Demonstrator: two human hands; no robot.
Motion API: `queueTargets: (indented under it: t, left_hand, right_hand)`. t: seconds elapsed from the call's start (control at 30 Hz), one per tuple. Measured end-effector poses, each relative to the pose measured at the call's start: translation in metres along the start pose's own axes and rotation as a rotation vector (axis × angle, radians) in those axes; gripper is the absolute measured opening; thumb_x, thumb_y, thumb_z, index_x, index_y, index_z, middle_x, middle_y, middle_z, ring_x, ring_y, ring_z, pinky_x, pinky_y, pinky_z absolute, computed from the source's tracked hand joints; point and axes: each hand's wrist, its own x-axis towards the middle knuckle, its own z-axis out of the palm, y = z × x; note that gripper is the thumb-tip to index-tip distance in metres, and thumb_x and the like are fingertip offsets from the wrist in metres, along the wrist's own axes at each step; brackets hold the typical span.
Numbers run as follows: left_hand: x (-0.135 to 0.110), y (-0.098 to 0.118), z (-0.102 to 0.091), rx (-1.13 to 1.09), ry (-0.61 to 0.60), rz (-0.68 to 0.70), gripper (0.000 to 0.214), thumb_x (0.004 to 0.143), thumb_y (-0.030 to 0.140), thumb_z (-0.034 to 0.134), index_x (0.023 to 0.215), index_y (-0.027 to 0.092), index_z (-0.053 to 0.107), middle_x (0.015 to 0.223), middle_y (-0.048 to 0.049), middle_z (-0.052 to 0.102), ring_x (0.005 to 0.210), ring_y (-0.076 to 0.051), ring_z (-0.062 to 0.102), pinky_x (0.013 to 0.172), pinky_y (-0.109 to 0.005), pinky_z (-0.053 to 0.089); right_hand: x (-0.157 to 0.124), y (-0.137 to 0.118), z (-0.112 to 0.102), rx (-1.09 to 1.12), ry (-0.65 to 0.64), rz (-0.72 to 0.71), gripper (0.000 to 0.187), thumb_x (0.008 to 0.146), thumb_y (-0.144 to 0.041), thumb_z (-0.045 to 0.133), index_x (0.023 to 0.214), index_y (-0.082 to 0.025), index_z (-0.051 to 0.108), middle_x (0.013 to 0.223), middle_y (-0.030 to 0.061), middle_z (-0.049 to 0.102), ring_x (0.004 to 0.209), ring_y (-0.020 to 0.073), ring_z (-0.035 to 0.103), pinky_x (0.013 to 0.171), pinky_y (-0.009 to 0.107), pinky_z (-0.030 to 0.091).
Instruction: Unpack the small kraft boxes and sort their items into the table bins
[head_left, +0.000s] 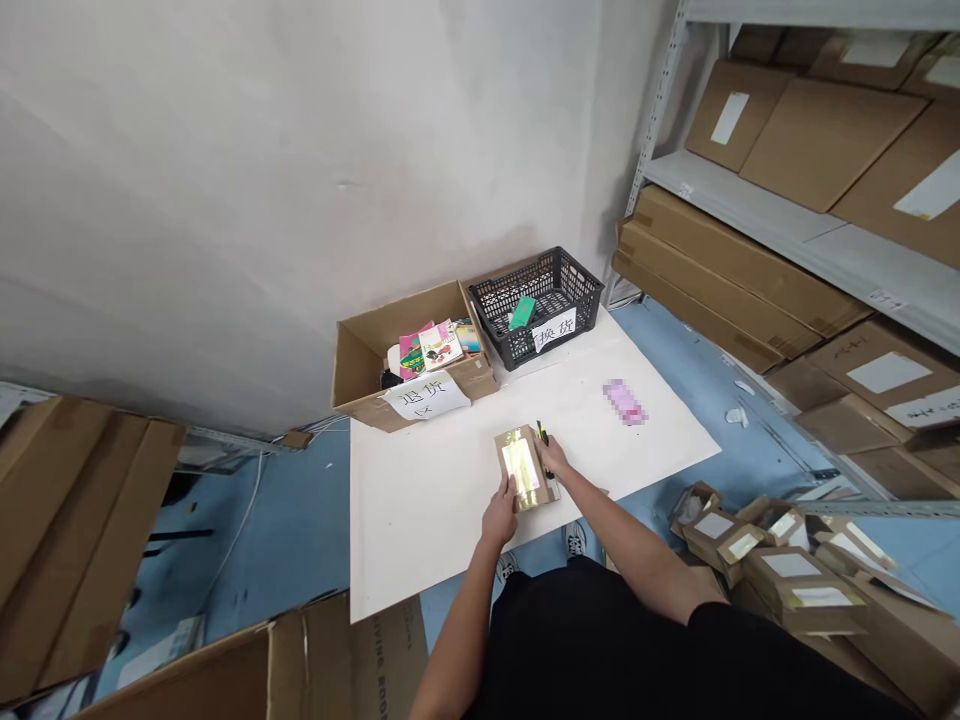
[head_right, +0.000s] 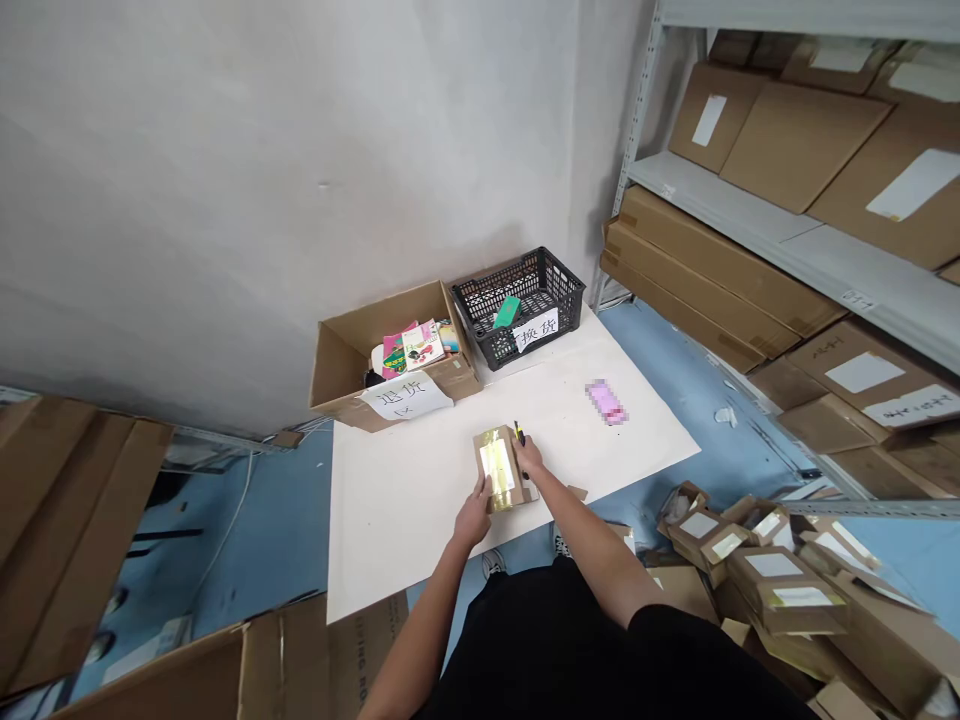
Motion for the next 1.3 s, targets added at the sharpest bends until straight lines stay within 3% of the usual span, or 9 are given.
queueTargets:
  t: [0.13, 0.23, 0.33, 0.5, 0.63, 0.7, 0.8, 1.03, 1.3]
  left_hand:
    - [-0.012, -0.049, -0.021, -0.007, 0.013, -0.211, 0.076, 0.091, 0.014, 0.050, 0.165, 0.020, 0.035, 0.171, -0.0143, 0.036, 0.148, -0.029, 0.049, 0.116, -0.040, 0.045]
    - [-0.020, -0.071, -0.028, 0.004, 0.060, -0.153, 0.081, 0.092, 0.015, 0.047, 0.169, 0.018, 0.024, 0.175, -0.0129, 0.026, 0.158, -0.027, 0.034, 0.121, -0.041, 0.042]
    - [-0.025, -0.081, -0.027, 0.043, -0.030, 0.028, 0.090, 0.089, 0.014, 0.049, 0.171, 0.026, 0.015, 0.179, -0.0037, 0.014, 0.164, -0.027, 0.017, 0.122, -0.044, 0.040]
    - [-0.041, -0.118, -0.017, -0.043, -0.098, -0.020, 0.095, 0.087, 0.013, 0.051, 0.171, 0.035, 0.012, 0.179, 0.0009, 0.014, 0.161, -0.031, 0.026, 0.113, -0.046, 0.049]
    - [-0.064, -0.166, -0.012, -0.095, 0.082, -0.225, 0.076, 0.090, 0.016, 0.051, 0.164, 0.026, 0.039, 0.172, -0.0087, 0.036, 0.156, -0.028, 0.037, 0.121, -0.043, 0.042]
    - [-0.074, -0.185, -0.014, -0.157, 0.210, -0.276, 0.070, 0.095, 0.019, 0.044, 0.165, 0.020, 0.037, 0.174, -0.0109, 0.031, 0.156, -0.026, 0.037, 0.122, -0.038, 0.042]
    - [-0.081, -0.204, -0.026, -0.227, 0.275, -0.179, 0.072, 0.101, 0.030, 0.040, 0.169, 0.015, 0.023, 0.179, -0.0101, 0.015, 0.161, -0.024, 0.027, 0.122, -0.036, 0.041]
    - [-0.065, -0.224, -0.056, -0.129, 0.045, 0.063, 0.119, 0.080, 0.057, 0.076, 0.172, 0.028, 0.006, 0.180, -0.0051, 0.002, 0.164, -0.040, 0.008, 0.121, -0.049, 0.040]
    - [-0.043, -0.189, -0.043, -0.161, 0.052, 0.009, 0.130, 0.077, 0.067, 0.078, 0.171, 0.031, -0.005, 0.179, -0.0069, -0.002, 0.163, -0.040, 0.013, 0.117, -0.045, 0.042]
  right_hand:
    - [-0.016, 0.016, 0.010, 0.399, -0.111, 0.001, 0.037, 0.100, -0.058, 0.050, 0.108, -0.022, 0.057, 0.109, 0.0138, 0.078, 0.098, 0.0252, 0.077, 0.075, 0.032, 0.061]
    - [-0.031, 0.022, 0.027, 0.257, -0.022, -0.009, 0.045, 0.096, -0.065, 0.053, 0.107, -0.022, 0.060, 0.117, 0.0138, 0.076, 0.109, 0.0258, 0.074, 0.081, 0.032, 0.060]
    - [-0.050, 0.020, 0.052, 0.079, -0.048, -0.009, 0.047, 0.098, -0.066, 0.048, 0.107, -0.021, 0.062, 0.117, 0.0136, 0.076, 0.114, 0.0260, 0.072, 0.088, 0.033, 0.059]
    - [-0.079, -0.003, 0.083, 0.044, -0.153, -0.054, 0.048, 0.102, -0.067, 0.043, 0.106, -0.022, 0.060, 0.108, 0.0139, 0.077, 0.104, 0.0263, 0.076, 0.083, 0.033, 0.060]
    - [-0.100, -0.021, 0.108, 0.056, -0.292, -0.038, 0.045, 0.102, -0.065, 0.049, 0.112, -0.022, 0.060, 0.111, 0.0145, 0.077, 0.102, 0.0258, 0.077, 0.082, 0.034, 0.061]
    - [-0.111, -0.021, 0.127, 0.014, -0.364, -0.049, 0.041, 0.101, -0.061, 0.054, 0.112, -0.022, 0.061, 0.116, 0.0134, 0.077, 0.109, 0.0255, 0.075, 0.088, 0.034, 0.059]
    - [-0.127, -0.013, 0.157, -0.100, -0.415, -0.104, 0.039, 0.100, -0.057, 0.058, 0.114, -0.021, 0.065, 0.125, 0.0109, 0.075, 0.118, 0.0255, 0.071, 0.098, 0.035, 0.056]
    - [-0.138, -0.003, 0.176, -0.438, -0.244, -0.147, 0.039, 0.104, -0.056, 0.050, 0.120, -0.024, 0.064, 0.124, 0.0082, 0.075, 0.116, 0.0249, 0.071, 0.094, 0.031, 0.054]
    - [-0.121, -0.062, 0.184, -0.778, -0.137, -0.267, 0.044, 0.105, -0.031, 0.048, 0.147, -0.023, 0.044, 0.113, 0.0086, 0.076, 0.100, 0.0242, 0.073, 0.084, 0.029, 0.050]
